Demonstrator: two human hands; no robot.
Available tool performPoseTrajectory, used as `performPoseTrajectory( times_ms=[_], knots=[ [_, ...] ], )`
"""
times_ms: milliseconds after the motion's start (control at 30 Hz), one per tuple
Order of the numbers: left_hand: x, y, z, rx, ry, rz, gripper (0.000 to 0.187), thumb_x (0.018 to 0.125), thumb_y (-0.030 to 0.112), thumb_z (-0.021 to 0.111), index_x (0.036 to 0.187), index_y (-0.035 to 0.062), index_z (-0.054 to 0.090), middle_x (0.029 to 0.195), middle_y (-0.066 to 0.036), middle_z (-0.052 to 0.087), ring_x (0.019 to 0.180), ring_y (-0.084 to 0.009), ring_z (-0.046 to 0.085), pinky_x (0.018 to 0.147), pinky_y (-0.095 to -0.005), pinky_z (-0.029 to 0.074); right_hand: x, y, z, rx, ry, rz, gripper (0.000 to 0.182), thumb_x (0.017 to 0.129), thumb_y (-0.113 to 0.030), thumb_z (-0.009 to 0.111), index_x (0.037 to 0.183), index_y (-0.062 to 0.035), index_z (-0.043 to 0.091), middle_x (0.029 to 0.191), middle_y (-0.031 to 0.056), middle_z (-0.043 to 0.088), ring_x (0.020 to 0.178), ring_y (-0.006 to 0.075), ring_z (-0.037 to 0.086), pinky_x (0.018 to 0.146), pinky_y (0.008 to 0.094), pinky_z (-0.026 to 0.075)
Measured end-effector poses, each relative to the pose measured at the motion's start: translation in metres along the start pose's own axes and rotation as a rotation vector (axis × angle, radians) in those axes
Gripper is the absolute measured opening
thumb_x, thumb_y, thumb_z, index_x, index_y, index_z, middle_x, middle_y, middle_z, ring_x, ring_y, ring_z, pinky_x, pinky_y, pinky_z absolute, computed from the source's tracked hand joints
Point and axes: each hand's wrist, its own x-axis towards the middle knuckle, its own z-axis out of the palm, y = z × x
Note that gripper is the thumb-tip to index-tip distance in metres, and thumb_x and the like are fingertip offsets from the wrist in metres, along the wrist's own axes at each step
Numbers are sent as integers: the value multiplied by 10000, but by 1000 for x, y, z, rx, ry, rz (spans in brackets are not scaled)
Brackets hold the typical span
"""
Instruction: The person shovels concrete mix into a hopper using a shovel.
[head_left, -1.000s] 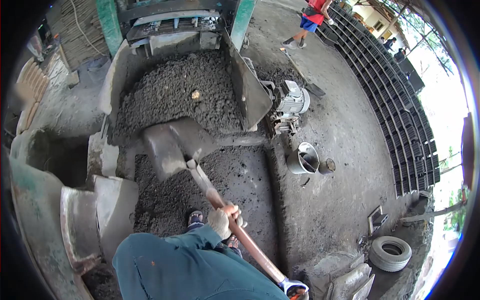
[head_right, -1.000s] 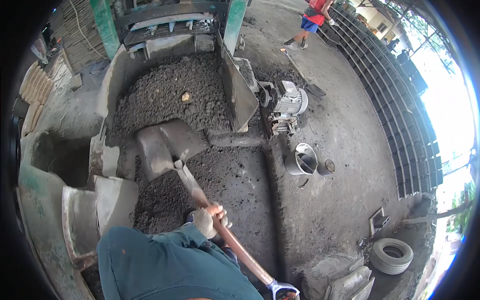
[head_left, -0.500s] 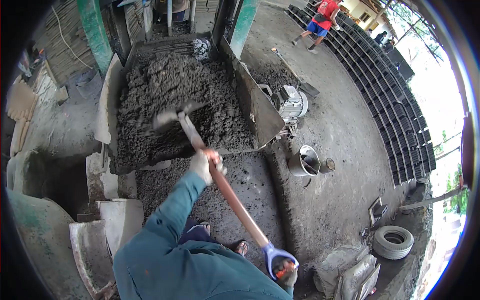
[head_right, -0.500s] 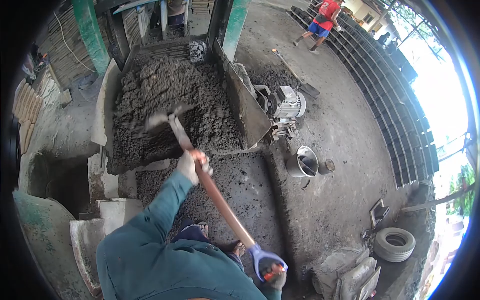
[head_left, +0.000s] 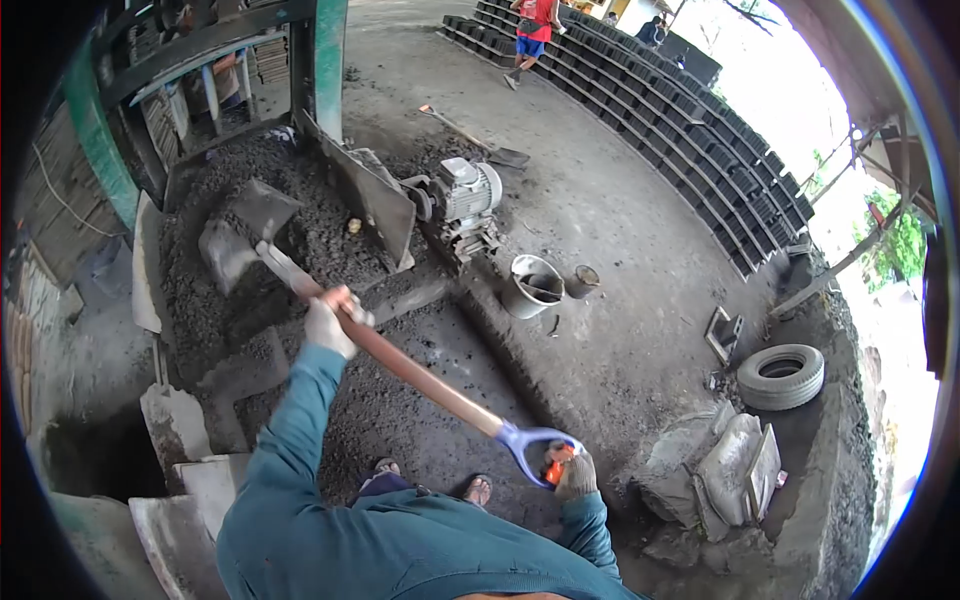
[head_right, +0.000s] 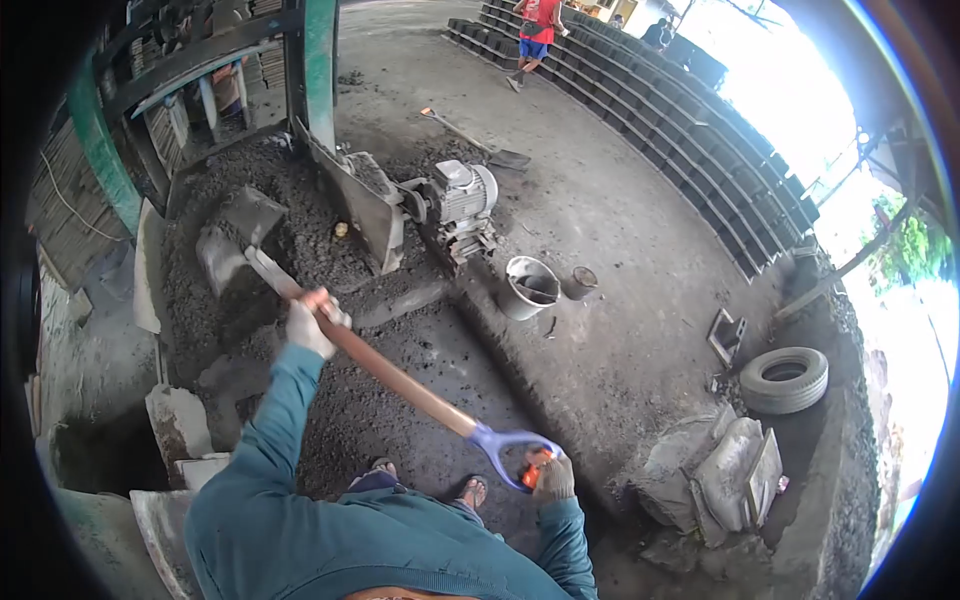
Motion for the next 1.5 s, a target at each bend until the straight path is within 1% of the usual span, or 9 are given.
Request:
performPoseTrajectory(
  times_ms=[300,333,433,633,867,1000,1233,1400,1500],
  knots=[
    [-125,-221,22,-58,-128,-418,144,859,41,626,755,112,555,729,-56,557,696,-248,617,882,-553,501,-57,29,-255,128,181,133,302,859,-136,551,1018,83,683,1064,207,690,978,309,683,899,430,559],
    [-126,-235,18,-84,-125,-465,139,857,39,636,767,116,565,730,-57,558,695,-252,619,907,-554,492,-61,30,-274,-383,81,11,358,883,-215,531,1000,82,693,1066,196,691,969,280,682,889,402,556],
    [-119,-244,7,-111,-127,-515,142,831,34,653,756,121,569,742,-70,571,692,-271,614,906,-564,485,-99,-6,-288,-101,340,160,311,791,-164,551,976,46,688,997,153,700,883,253,689,810,365,571],
    [-29,-141,10,-73,-111,-425,134,680,-9,628,715,70,525,698,-103,559,582,-283,573,770,-547,506,-73,9,-163,-22,312,41,202,633,-57,586,813,11,648,727,83,622,621,230,627,575,325,533],
    [128,41,-27,108,-54,-105,88,703,74,578,649,53,512,629,-129,517,500,-284,502,537,-477,459,-29,21,102,-166,128,-60,142,776,-95,683,894,-54,616,729,22,550,623,150,546,556,309,475],
    [202,119,-31,293,53,103,161,747,159,626,761,87,483,650,-99,492,561,-257,491,609,-453,513,-27,3,176,-346,-193,-416,393,888,-370,684,1037,-23,577,796,38,616,694,146,597,632,327,507],
    [19,41,87,-9,-213,28,291,887,297,641,759,78,497,689,-77,538,678,-268,587,784,-494,496,-109,-182,66,-88,-300,-683,319,786,-198,695,1025,-11,597,730,71,633,580,168,607,520,309,507],
    [-49,-37,110,-175,-453,-306,511,882,557,619,922,48,593,893,-117,642,920,-323,616,945,-560,439,-112,-290,-22,-903,286,-1438,419,794,-423,751,870,-25,642,800,81,647,731,180,642,658,341,521],
    [-70,-89,119,-198,-656,-257,637,901,678,475,975,64,630,1070,-187,657,1122,-392,558,984,-616,369,-94,-334,-47,-799,505,-1911,471,796,-476,711,890,-17,663,827,77,651,781,187,639,714,359,516]
  ],
)
